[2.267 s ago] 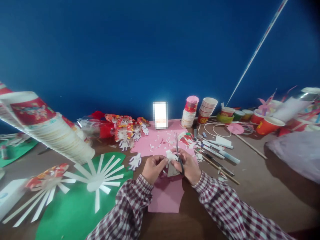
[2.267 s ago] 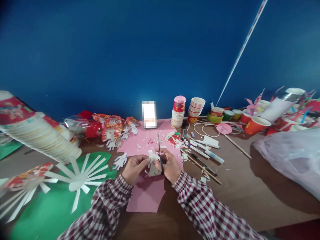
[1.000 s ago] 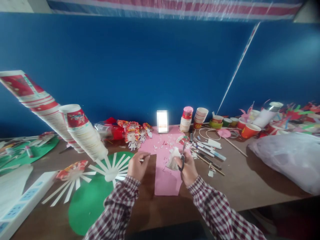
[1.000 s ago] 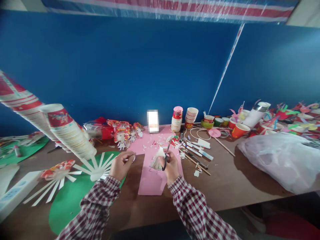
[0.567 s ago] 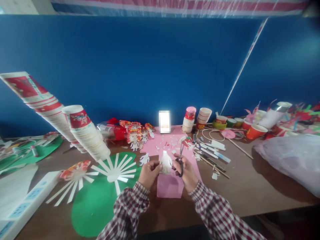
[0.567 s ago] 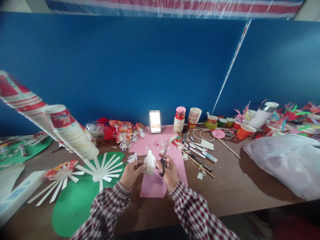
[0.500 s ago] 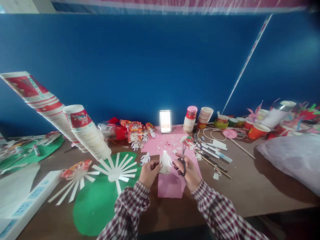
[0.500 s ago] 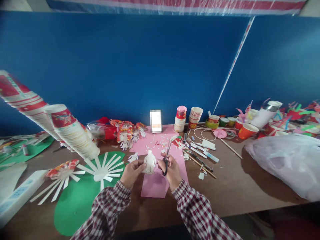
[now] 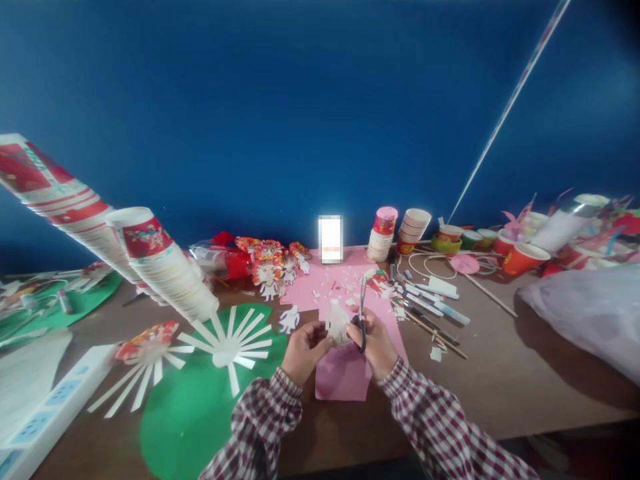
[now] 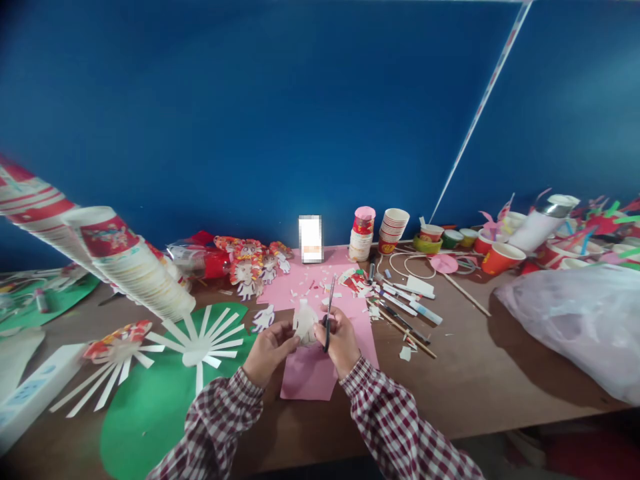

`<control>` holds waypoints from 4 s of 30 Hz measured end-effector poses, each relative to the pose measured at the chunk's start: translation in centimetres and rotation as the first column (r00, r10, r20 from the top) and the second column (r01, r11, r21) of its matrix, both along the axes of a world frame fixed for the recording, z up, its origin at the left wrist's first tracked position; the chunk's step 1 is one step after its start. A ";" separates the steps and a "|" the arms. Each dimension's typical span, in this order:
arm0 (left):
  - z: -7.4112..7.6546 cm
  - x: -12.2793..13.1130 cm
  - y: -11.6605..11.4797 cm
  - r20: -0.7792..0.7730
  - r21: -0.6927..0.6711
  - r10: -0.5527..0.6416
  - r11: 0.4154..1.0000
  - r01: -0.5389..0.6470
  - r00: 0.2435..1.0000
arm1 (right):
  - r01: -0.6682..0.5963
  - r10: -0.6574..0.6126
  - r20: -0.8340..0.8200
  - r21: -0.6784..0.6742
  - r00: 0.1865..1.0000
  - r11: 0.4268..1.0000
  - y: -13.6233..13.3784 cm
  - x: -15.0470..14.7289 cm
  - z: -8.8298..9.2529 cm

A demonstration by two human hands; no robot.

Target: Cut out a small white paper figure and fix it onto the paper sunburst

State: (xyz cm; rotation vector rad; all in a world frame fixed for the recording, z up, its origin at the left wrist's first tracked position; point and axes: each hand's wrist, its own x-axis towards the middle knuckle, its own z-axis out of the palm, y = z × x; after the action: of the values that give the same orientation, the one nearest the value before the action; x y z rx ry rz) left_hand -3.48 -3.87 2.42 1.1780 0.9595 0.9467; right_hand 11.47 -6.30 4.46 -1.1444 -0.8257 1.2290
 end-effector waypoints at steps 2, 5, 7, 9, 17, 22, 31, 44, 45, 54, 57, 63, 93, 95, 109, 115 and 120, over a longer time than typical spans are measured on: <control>-0.1 0.1 0.0 0.040 -0.046 0.007 0.999 -0.005 0.999 | 0.003 -0.003 0.007 -0.010 1.000 1.000 0.1 0.0 0.3; -0.1 0.2 0.1 0.040 -0.081 0.047 0.996 -0.044 0.998 | -0.014 0.015 0.043 -0.021 0.999 1.000 0.1 0.0 0.5; -0.1 0.3 0.2 0.028 -0.078 0.078 0.994 -0.076 0.997 | -0.026 0.026 0.059 -0.009 0.998 1.000 0.1 0.0 0.4; -0.1 0.4 0.4 0.010 -0.063 0.099 0.993 -0.098 0.995 | -0.026 0.026 0.064 0.010 0.998 1.000 0.0 0.0 0.2; -0.5 0.5 0.4 0.055 -0.117 0.101 0.989 -0.094 0.993 | 0.003 -0.003 0.082 -0.006 0.997 1.000 0.2 -0.2 0.1; 0.4 0.3 -0.1 0.064 -0.165 0.104 0.982 -0.092 0.993 | 0.018 -0.019 0.099 0.014 0.995 1.000 0.2 -0.4 0.0; 0.8 -0.1 0.0 0.165 -0.130 0.069 0.990 -0.048 0.984 | -0.039 0.029 0.218 0.042 0.975 0.998 -0.3 -0.3 -0.2; 0.9 0.4 -0.1 0.227 -0.233 0.137 0.969 -0.083 0.964 | -0.087 0.059 0.222 0.118 0.973 0.989 -1.0 -0.5 -0.7; 1.0 0.5 -0.2 0.242 -0.251 0.155 0.963 -0.092 0.958 | -0.099 0.078 0.184 0.109 0.980 0.989 -1.0 -0.5 -0.8; 1.2 0.2 -0.8 0.230 -0.313 0.166 0.946 -0.088 0.959 | -0.033 0.017 0.224 0.067 0.974 0.997 -1.2 -0.5 -0.5; 1.3 0.0 -0.9 0.243 -0.335 0.221 0.933 -0.132 0.944 | -0.026 0.003 0.262 0.083 0.965 0.996 -1.3 -0.4 -0.4; 0.8 0.3 -0.7 0.259 -0.306 0.217 0.943 -0.134 0.941 | -0.042 0.001 0.326 0.119 0.945 0.992 -1.5 -0.5 -0.6; 0.2 2.4 6.4 0.478 -0.428 0.441 0.872 -0.238 0.759 | -0.067 -0.051 0.484 0.223 0.874 0.973 3.8 1.9 -1.6; -0.2 2.2 6.8 0.502 -0.424 0.431 0.878 -0.221 0.750 | -0.131 0.019 0.460 0.213 0.888 0.968 3.3 1.6 -1.7; 0.4 2.8 5.5 0.577 -0.534 0.513 0.826 -0.181 0.636 | -0.330 0.195 0.549 0.157 0.813 0.931 1.9 0.2 -2.5; 0.8 3.1 4.9 0.564 -0.549 0.518 0.817 -0.177 0.643 | -0.372 0.174 0.687 0.150 0.706 0.916 1.7 -0.3 -2.7; 0.3 3.2 4.9 0.473 -0.498 0.473 0.839 -0.218 0.743 | -0.351 0.165 0.685 0.141 0.710 0.926 1.8 -0.2 -2.7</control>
State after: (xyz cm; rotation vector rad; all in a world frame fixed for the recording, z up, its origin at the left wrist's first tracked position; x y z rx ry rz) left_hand -0.23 0.98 2.77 0.2879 0.8257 1.2403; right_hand 11.29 -4.47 1.79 -1.2846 -1.6987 0.8733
